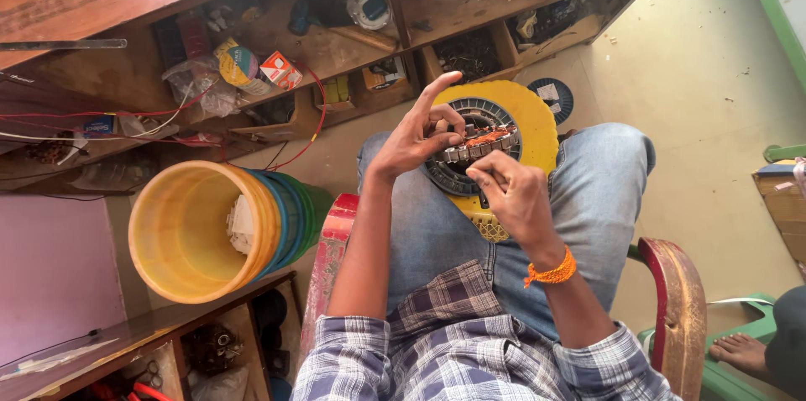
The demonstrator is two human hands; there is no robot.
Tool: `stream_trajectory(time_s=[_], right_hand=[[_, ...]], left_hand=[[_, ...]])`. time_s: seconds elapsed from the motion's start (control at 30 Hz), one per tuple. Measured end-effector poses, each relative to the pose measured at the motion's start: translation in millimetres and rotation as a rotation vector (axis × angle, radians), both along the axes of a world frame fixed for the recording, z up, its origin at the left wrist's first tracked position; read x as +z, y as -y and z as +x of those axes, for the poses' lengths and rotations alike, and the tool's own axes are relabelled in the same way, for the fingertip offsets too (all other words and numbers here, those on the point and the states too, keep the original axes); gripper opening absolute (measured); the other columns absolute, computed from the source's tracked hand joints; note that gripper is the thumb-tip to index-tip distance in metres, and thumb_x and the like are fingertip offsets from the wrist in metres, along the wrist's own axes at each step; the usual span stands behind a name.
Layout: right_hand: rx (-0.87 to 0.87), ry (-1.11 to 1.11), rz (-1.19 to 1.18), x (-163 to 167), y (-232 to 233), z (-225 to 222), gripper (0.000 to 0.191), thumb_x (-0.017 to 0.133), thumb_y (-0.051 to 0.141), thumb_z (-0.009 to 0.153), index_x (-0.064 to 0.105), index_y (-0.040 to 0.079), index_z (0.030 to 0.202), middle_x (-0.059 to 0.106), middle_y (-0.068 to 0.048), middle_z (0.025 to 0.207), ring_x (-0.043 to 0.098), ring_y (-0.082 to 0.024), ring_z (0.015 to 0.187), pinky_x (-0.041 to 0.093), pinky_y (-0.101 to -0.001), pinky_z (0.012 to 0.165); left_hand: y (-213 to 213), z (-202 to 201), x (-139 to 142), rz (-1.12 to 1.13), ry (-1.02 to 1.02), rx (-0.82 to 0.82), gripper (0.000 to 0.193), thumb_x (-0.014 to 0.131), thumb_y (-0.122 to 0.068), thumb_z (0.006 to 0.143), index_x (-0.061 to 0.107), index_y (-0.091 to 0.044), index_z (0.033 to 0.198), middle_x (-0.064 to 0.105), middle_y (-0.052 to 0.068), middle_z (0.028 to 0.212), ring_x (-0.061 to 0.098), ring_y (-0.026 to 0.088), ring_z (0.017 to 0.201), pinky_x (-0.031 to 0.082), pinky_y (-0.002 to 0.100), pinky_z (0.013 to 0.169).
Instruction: The person sits on a chair and works on a small electrical component, likely a motor stator, resting it on a yellow stool. They repeatedly adjust and manipulate the copper windings with both hands, occasionally rotating the component to access different sections.
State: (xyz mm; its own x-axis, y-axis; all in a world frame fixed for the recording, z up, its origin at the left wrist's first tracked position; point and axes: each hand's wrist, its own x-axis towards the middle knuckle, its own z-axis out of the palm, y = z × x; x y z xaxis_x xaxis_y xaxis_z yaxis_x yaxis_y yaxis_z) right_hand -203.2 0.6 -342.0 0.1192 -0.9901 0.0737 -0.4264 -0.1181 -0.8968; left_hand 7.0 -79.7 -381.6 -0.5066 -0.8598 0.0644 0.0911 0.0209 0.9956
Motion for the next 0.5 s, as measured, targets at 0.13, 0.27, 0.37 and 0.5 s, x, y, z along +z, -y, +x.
stream_trajectory(time_s=[0.13, 0.27, 0.37, 0.5], right_hand=[[-0.064, 0.125, 0.084, -27.1, -18.0, -5.0, 0.009, 0.074, 0.007, 0.095, 0.07, 0.0, 0.09, 0.049, 0.003, 0.062, 0.038, -0.001, 0.058, 0.029, -0.0245, 0.05], [-0.08, 0.342, 0.16, -54.6, -32.9, -12.8, 0.01, 0.074, 0.008, 0.095, 0.071, -0.001, 0.091, 0.054, 0.009, 0.069, 0.04, 0.001, 0.062, 0.032, -0.0213, 0.054], [-0.093, 0.418, 0.271, -65.6, -43.1, -16.1, 0.011, 0.076, 0.009, 0.096, 0.075, -0.001, 0.095, 0.054, 0.007, 0.068, 0.039, -0.001, 0.06, 0.03, -0.0231, 0.053], [0.009, 0.224, -0.075, -61.7, -55.2, -18.4, 0.013, 0.069, 0.01, 0.099, 0.073, -0.001, 0.105, 0.076, -0.002, 0.091, 0.067, -0.004, 0.077, 0.053, -0.0263, 0.066]], left_hand=[[-3.5, -1.6, 14.7, -0.158, 0.148, -0.034, 0.07, 0.072, -0.002, 0.092, 0.045, -0.014, 0.155, 0.067, -0.002, 0.096, 0.048, 0.005, 0.078, 0.042, 0.025, 0.071], [-3.9, -8.2, 27.5, -0.276, 0.238, -0.06, 0.049, 0.073, -0.001, 0.091, 0.062, -0.011, 0.138, 0.068, -0.001, 0.096, 0.053, 0.008, 0.077, 0.044, 0.027, 0.068], [-6.5, -13.7, 38.7, -0.329, 0.236, -0.086, 0.046, 0.073, -0.002, 0.091, 0.063, -0.009, 0.135, 0.07, -0.001, 0.102, 0.059, 0.009, 0.084, 0.047, 0.027, 0.07], [-18.2, -19.7, 54.0, -0.166, 0.352, -0.023, 0.05, 0.072, -0.006, 0.09, 0.062, -0.012, 0.139, 0.068, -0.002, 0.092, 0.053, 0.012, 0.074, 0.046, 0.029, 0.069]])
